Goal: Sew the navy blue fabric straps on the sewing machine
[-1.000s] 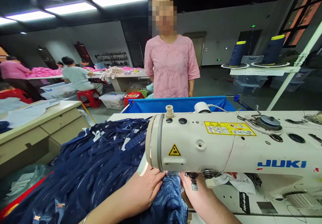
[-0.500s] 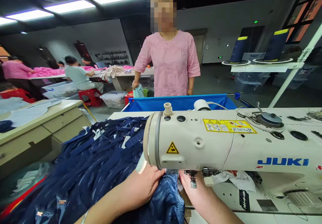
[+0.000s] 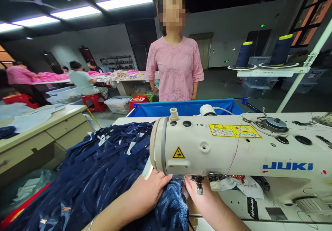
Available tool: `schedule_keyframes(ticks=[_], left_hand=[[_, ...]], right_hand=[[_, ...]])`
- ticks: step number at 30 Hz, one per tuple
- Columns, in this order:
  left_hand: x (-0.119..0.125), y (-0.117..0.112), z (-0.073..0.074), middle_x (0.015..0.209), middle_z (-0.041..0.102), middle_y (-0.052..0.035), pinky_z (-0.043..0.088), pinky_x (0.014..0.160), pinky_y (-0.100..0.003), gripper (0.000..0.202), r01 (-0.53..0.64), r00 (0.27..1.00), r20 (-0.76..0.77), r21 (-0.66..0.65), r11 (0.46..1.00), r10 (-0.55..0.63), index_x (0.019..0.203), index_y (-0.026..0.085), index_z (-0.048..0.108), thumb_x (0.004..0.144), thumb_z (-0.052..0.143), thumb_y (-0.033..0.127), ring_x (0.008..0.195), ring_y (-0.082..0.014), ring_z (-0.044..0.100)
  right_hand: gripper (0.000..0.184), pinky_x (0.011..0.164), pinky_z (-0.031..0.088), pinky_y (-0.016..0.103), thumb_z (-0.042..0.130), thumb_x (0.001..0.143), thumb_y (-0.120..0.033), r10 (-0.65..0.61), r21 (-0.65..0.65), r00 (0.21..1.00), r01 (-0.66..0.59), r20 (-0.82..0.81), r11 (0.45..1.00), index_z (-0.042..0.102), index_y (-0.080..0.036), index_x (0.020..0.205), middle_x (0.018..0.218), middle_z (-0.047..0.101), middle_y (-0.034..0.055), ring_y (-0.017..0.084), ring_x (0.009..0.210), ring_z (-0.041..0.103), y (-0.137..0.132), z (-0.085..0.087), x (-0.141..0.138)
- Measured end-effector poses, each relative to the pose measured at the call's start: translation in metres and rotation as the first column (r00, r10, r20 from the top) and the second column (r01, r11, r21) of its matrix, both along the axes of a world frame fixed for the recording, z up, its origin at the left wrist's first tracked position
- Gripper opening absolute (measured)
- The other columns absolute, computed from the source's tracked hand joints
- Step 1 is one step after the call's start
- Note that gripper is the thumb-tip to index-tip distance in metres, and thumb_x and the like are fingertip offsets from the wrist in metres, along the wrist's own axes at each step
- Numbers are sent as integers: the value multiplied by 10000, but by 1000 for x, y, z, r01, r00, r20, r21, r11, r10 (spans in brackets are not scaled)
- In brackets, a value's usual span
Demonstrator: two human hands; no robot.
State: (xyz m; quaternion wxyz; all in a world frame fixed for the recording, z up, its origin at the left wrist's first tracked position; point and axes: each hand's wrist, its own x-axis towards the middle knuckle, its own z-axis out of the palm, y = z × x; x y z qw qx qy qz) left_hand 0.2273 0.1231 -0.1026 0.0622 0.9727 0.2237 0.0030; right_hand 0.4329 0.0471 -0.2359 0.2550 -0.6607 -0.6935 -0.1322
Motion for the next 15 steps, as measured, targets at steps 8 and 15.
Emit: schedule_keyframes(ticks=[8,15], left_hand=[[2,-1,2,1154,615,-82,261,1039,-487,402,-26,1000,-10,-17,1000,26,1290,241,500,904,402,186,1181,-258,453],[2,0,4,1157,612,-82,283,1030,-484,433,-19,1000,-20,-29,999,19,1298,258,490,878,422,175,1192,-264,441]], right_hand=[[358,734,525,348,354,893,-174,-10,-19,995,12,98,1000,685,-274,983,870,704,56,230,747,663,-3,-4,6],[392,920,460,452,401,920,-134,21,13,994,-23,105,1000,489,-273,1276,1228,569,86,233,1048,572,-23,6,-8]])
